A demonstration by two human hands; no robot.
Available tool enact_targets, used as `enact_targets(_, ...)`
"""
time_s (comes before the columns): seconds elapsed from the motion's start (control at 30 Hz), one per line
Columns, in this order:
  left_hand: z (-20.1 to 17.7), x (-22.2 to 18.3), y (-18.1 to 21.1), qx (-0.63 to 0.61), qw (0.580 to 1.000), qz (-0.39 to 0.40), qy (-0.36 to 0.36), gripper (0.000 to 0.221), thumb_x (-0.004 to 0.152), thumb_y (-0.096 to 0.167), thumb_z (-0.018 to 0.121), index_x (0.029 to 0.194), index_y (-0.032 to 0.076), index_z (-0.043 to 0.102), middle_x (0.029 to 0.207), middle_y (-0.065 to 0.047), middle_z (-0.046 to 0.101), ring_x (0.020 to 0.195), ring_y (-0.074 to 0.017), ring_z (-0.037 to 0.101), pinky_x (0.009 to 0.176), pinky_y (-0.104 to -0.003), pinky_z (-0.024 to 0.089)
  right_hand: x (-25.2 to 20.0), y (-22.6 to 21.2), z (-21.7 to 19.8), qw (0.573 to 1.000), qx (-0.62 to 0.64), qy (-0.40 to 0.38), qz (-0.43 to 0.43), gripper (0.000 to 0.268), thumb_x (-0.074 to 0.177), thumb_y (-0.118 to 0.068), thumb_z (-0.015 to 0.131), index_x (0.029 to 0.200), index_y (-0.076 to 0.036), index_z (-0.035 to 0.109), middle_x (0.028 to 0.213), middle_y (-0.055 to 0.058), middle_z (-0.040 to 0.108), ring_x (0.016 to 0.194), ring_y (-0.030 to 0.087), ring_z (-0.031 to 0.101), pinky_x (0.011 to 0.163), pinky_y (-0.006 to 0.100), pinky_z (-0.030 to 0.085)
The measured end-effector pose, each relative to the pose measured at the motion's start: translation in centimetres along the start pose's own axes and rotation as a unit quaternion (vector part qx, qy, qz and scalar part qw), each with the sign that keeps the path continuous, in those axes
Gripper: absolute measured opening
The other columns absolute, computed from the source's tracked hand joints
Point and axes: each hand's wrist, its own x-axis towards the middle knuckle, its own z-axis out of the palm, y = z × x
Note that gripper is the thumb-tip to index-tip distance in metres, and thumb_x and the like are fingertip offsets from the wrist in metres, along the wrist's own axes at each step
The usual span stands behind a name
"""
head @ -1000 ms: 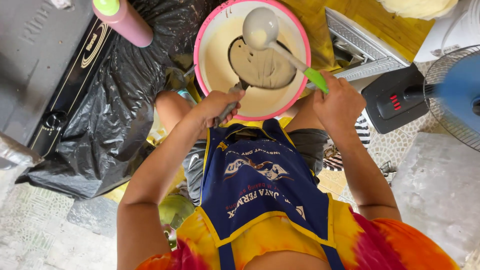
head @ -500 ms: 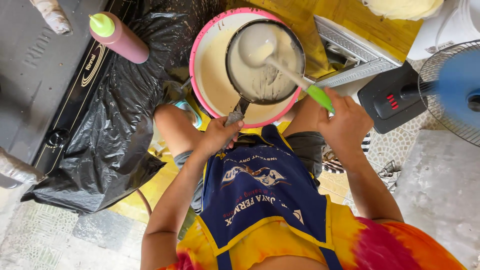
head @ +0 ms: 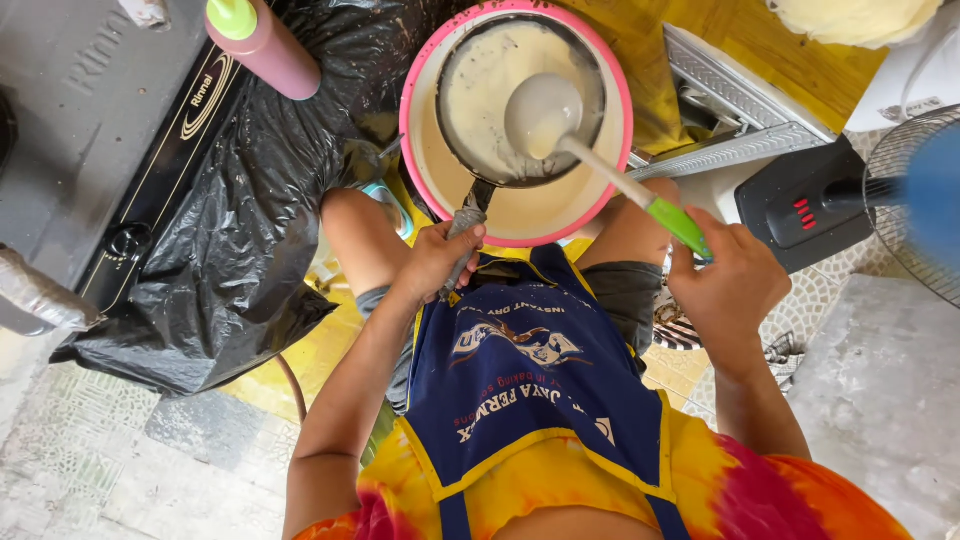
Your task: Prepare and cook thin crepes on multiple pans at a street food stall.
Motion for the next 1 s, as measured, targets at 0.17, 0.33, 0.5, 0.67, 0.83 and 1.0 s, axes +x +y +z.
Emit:
enact_targets(0.17,-0.9,0.0,0.0,0.002,1.000,-0.001,-0.003,0.033,0.093,0.026,0.078,0.087,-0.004,0.067,0.052,-0.016,0.059,0.033,-0.0205,0.057,0.030,-0.030,0.048,0.7,0.9,3.0,0.998,-0.023,0.049,0.016,0.042,0.077,-0.028,0.089,0.118,-0.027,0.084,0.083,-0.002,0.067,0.071,0.022,0.071,0.068,0.028,0.056)
enact_targets(0.33,-4.6,1.7,0.4,0.561,0.800,0.104,0.187,0.054,0.082,0.063,0.077,0.084,0.010,0.073,0.067,-0.017,0.068,0.071,-0.0438,0.071,0.065,-0.047,0.058,0.4,2.0,6.1,0.992,0.003,-0.090,0.090,0.036,0.090,-0.032,0.075,0.125,-0.025,0.081,0.089,0.007,0.073,0.080,0.033,0.074,0.073,0.044,0.058)
enact_targets(0.5,-2.7,-4.3,5.7,0.743,0.463,0.394,0.280,0.032,0.088,0.040,0.075,0.075,0.015,0.059,0.055,0.001,0.055,0.045,-0.0133,0.057,0.045,-0.027,0.050,1.1,0.2,9.6,0.923,-0.026,-0.363,0.123,0.042,0.089,-0.030,0.053,0.125,-0.023,0.075,0.093,0.016,0.075,0.090,0.044,0.075,0.081,0.054,0.056)
enact_targets(0.67,-3.2,-3.0,3.7,0.727,0.401,0.464,0.310,0.015,0.090,0.025,0.067,0.079,0.015,0.062,0.060,0.002,0.056,0.048,-0.0119,0.058,0.048,-0.022,0.049,-2.5,0.4,15.4,0.892,-0.035,-0.444,0.084,0.043,0.092,-0.049,0.050,0.129,-0.038,0.070,0.093,0.013,0.076,0.089,0.042,0.075,0.081,0.051,0.055)
enact_targets(0.83,-4.0,0.6,-0.2,0.719,0.369,0.475,0.347,0.015,0.088,0.022,0.046,0.075,0.019,0.052,0.061,0.004,0.044,0.048,-0.0129,0.052,0.046,-0.025,0.045,-3.7,-1.0,17.1,0.880,-0.037,-0.464,0.095,0.042,0.093,-0.056,0.050,0.127,-0.042,0.072,0.099,0.012,0.079,0.094,0.041,0.076,0.082,0.052,0.058)
enact_targets(1.0,-4.2,1.7,-2.2,0.696,0.400,0.476,0.359,0.019,0.091,0.030,0.050,0.079,0.017,0.056,0.063,0.002,0.046,0.050,-0.0153,0.054,0.047,-0.028,0.047,-4.4,-1.9,18.1,0.869,-0.029,-0.484,0.092,0.047,0.095,-0.040,0.050,0.137,-0.035,0.068,0.111,0.015,0.078,0.102,0.043,0.074,0.085,0.054,0.057)
